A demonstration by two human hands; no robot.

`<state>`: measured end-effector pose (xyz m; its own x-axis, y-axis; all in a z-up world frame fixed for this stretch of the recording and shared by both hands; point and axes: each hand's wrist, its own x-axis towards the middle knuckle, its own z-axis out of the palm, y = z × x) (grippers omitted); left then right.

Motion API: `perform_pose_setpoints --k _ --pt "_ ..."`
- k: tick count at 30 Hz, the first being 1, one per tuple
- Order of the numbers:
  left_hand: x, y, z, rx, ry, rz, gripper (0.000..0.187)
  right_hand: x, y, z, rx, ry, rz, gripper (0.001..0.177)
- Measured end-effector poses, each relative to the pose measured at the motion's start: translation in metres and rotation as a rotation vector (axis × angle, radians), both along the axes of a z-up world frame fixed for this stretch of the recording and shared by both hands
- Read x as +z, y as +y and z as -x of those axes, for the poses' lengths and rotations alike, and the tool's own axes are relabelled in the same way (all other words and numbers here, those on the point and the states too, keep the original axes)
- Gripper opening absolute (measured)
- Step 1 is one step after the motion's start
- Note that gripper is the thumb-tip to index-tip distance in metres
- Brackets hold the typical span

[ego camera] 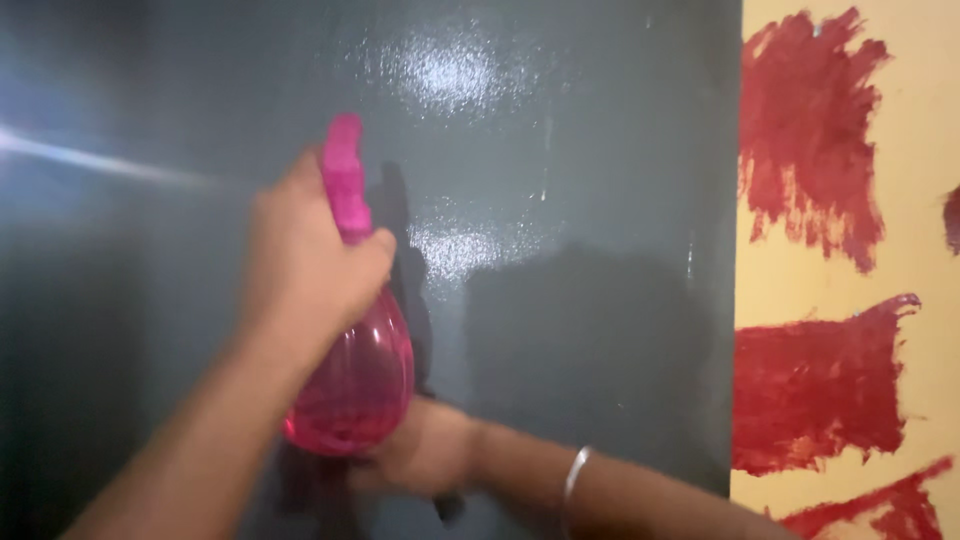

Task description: The person sprays a cleaning solution from a pink bottle onto a dark gray wall and wipes the surface with a dark cloth. The person repeatedly sprays and scrubs the same area of the wall.

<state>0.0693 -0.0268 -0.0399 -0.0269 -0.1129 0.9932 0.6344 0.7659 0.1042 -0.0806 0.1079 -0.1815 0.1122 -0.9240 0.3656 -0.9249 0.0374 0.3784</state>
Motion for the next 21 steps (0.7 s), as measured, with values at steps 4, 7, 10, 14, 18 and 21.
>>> perform_pose_setpoints --k 4,7,10,14,18,21 --pt "-0.013 0.01 -0.001 0.023 -0.119 -0.044 0.05 -0.032 0.038 0.003 0.083 0.499 -0.166 0.038" --pt "-0.018 0.016 -0.001 -0.031 -0.161 -0.047 0.055 -0.01 0.083 -0.004 0.014 0.627 -0.248 0.049" --pt "-0.019 0.018 0.001 -0.092 -0.233 -0.048 0.053 0.034 0.115 -0.015 -0.061 0.636 -0.202 0.049" --pt "-0.02 0.019 0.003 -0.119 -0.247 -0.03 0.051 0.115 0.163 -0.026 -0.31 0.692 0.049 0.076" --pt "-0.022 0.018 0.007 -0.21 -0.321 -0.072 0.057 0.154 0.189 -0.029 -0.56 0.673 0.498 0.072" --pt "-0.024 0.02 0.016 -0.226 -0.308 -0.108 0.056 0.128 0.171 -0.019 -0.522 0.68 0.637 0.072"
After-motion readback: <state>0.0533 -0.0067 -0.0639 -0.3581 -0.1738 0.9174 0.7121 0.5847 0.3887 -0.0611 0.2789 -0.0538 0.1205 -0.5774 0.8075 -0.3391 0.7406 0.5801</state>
